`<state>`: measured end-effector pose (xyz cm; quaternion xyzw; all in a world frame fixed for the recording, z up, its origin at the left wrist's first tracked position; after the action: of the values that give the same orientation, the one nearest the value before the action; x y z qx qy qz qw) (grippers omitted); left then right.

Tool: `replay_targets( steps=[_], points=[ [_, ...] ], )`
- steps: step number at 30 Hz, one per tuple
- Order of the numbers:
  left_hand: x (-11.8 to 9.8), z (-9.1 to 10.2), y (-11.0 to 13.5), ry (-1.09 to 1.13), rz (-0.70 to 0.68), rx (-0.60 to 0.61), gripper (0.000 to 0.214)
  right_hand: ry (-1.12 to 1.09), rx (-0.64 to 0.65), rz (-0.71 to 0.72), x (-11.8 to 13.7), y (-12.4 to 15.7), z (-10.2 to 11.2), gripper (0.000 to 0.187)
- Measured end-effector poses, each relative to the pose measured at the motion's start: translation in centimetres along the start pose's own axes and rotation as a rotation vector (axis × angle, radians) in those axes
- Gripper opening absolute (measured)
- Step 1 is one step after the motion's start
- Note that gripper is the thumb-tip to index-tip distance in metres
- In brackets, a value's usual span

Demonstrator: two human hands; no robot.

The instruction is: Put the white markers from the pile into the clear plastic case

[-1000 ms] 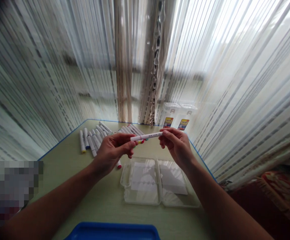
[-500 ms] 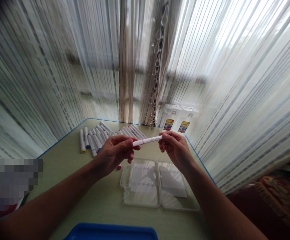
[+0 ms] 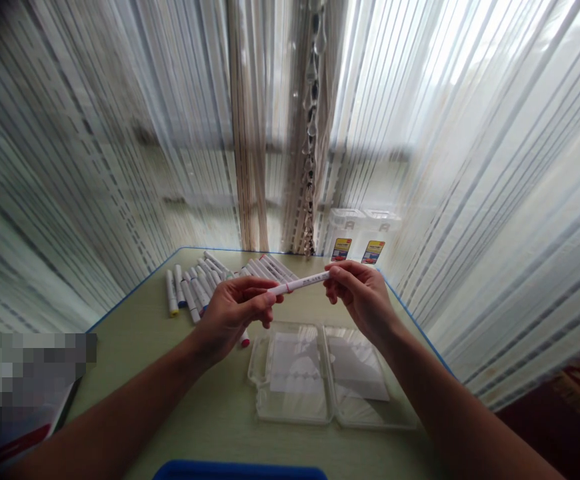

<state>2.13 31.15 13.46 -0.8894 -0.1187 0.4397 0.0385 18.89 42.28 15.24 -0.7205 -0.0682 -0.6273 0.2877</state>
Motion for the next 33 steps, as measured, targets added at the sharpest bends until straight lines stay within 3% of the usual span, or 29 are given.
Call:
replay_targets(
  steps=[11, 22, 33],
  points=[
    [0.2, 1.2, -0.5, -0.057, -0.008, -0.139, 0.02, 0.032, -0.025, 0.035, 0.6, 0.1, -0.1, 0.008],
    [0.0, 1.1, -0.7, -0.086, -0.042, -0.113, 0.024, 0.033, 0.011, 0.053, 0.4, 0.1, -0.1, 0.005],
    [0.3, 1.0, -0.6, -0.104, 0.013, -0.051, 0.023, 0.054, 0.027, 0.054, 0.4, 0.2, -0.3, 0.004]
  ],
)
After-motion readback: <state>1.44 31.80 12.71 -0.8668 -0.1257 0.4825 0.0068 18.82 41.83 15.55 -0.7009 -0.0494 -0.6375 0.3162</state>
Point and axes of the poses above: each hand's wrist, its own y-axis away from the middle knuckle, its own z-axis out of the back of the hand, x = y × z, the point moved 7 cm from there along -y, towards the middle knuckle, and after that the axes turned 15 degrees about y, right-handed, at the moved point
